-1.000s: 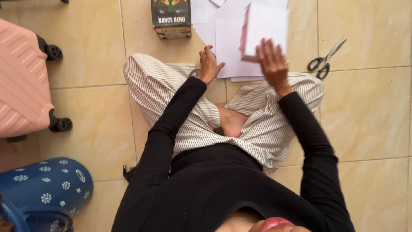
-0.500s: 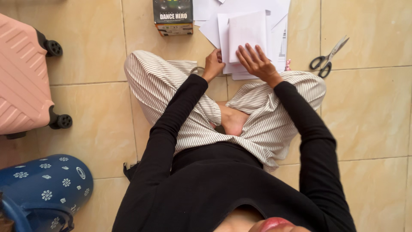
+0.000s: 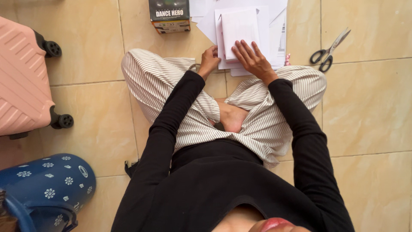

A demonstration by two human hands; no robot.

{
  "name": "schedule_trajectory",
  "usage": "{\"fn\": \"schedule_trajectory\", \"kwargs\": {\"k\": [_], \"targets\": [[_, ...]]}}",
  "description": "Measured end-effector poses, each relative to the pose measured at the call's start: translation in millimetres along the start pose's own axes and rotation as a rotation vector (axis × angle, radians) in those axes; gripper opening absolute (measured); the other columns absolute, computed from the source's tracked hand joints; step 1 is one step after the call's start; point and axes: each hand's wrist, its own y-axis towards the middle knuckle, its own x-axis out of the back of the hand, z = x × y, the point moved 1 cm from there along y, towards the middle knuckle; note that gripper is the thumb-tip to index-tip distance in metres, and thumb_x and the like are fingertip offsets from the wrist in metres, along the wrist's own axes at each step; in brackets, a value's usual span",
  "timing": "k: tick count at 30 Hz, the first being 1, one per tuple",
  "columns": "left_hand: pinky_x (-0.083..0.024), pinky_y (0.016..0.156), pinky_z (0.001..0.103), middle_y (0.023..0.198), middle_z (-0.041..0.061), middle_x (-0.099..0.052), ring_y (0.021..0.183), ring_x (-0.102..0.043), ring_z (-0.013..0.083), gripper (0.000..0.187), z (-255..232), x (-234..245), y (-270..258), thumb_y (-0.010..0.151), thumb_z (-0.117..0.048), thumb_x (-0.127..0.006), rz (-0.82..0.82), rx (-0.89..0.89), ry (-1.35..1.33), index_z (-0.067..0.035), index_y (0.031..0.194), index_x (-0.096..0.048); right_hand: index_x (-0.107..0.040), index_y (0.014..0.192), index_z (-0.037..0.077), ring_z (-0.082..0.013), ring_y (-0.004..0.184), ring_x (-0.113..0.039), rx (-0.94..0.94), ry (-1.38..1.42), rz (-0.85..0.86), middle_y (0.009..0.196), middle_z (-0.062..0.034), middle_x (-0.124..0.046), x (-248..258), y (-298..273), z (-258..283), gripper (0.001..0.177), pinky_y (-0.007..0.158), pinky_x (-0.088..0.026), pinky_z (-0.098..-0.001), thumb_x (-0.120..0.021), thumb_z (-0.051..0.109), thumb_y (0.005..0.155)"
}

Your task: The person sits on the floor and assembles small white paper boxes. They fold the paper flaps, insert a pink item into the box, and secure the edges using clear tape and scissors. The process is repeated for multiple boxes.

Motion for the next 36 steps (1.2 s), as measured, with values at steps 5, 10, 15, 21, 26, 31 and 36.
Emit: {"fn": "schedule_trajectory", "kwargs": {"k": [5,10,15,21,26,31,36], "targets": [[-0.061,0.080,0.030,0.102,0.015,-0.079,0.089,-0.076,0.0190,0.054,-8.2,2.3,-7.8,0.075,0.006,-0.065,-0.018,-0.007,0.004,0.003,0.129,-0.063,-0.039,0.163,0.007,-0.0237,0.152,-0.043,-0.061,-0.013,0.091,0.164,-0.0135,-0.044,3.9,-8.5,3.8,0.059,0.121,-0.039,-0.0469,-0.055,0.012,0.106],[-0.061,0.080,0.028,0.102,0.012,-0.079,0.089,-0.077,0.0167,0.048,-9.2,1.3,-9.2,0.077,0.001,-0.069,-0.024,0.029,-0.059,0.003,0.124,-0.065,-0.038,0.162,0.002,-0.0265,0.150,-0.045,-0.101,0.036,0.123,0.163,-0.0181,-0.043,-0.4,-14.0,9.0,0.059,0.114,-0.048,-0.0445,-0.055,0.010,0.107],[-0.062,0.078,0.029,0.101,0.013,-0.080,0.088,-0.077,0.0162,0.041,-13.0,-2.3,-14.8,0.081,-0.010,-0.078,0.025,0.000,-0.101,0.003,0.118,-0.068,-0.034,0.165,0.002,-0.0277,0.152,-0.041,-0.108,0.091,0.118,0.166,-0.0183,-0.040,-0.7,-14.7,8.5,0.067,0.113,-0.050,-0.0425,-0.061,0.028,0.110],[-0.060,0.071,0.029,0.092,0.013,-0.080,0.080,-0.077,0.0156,0.037,-34.8,4.7,-22.2,0.088,-0.020,-0.078,0.002,0.062,0.027,0.003,0.115,-0.069,-0.038,0.160,0.032,-0.0401,0.147,-0.021,-0.333,0.400,0.086,0.164,-0.0153,-0.019,9.5,-14.1,-12.4,0.095,0.104,-0.046,-0.0646,-0.078,0.066,0.081],[-0.061,0.068,0.029,0.084,0.012,-0.080,0.074,-0.079,0.0157,0.029,-40.5,3.4,-21.5,0.085,-0.014,-0.078,0.004,-0.057,0.078,0.004,0.107,-0.071,-0.037,0.168,0.040,-0.0490,0.155,-0.016,-0.428,0.639,0.167,0.175,-0.0158,-0.014,-6.6,-13.6,-5.8,0.091,0.100,-0.059,-0.0505,-0.086,0.047,0.092],[-0.060,0.063,0.029,0.080,0.012,-0.080,0.068,-0.077,0.0166,0.023,-32.7,-0.7,-22.1,0.085,-0.009,-0.074,-0.015,-0.038,0.071,0.003,0.105,-0.072,-0.037,0.170,0.038,-0.0497,0.155,-0.016,-0.463,0.657,0.149,0.175,-0.0182,-0.014,-18.8,-23.7,3.8,0.091,0.086,-0.065,-0.0412,-0.088,0.041,0.095],[-0.059,0.060,0.029,0.077,0.011,-0.079,0.064,-0.075,0.0158,0.022,-29.7,0.0,-23.8,0.085,-0.008,-0.074,-0.008,-0.014,0.047,0.003,0.104,-0.072,-0.038,0.170,0.039,-0.0477,0.158,-0.018,-0.460,0.685,0.189,0.177,-0.0146,-0.016,-15.4,-29.3,1.8,0.087,0.086,-0.065,-0.0401,-0.085,0.034,0.097]]}}
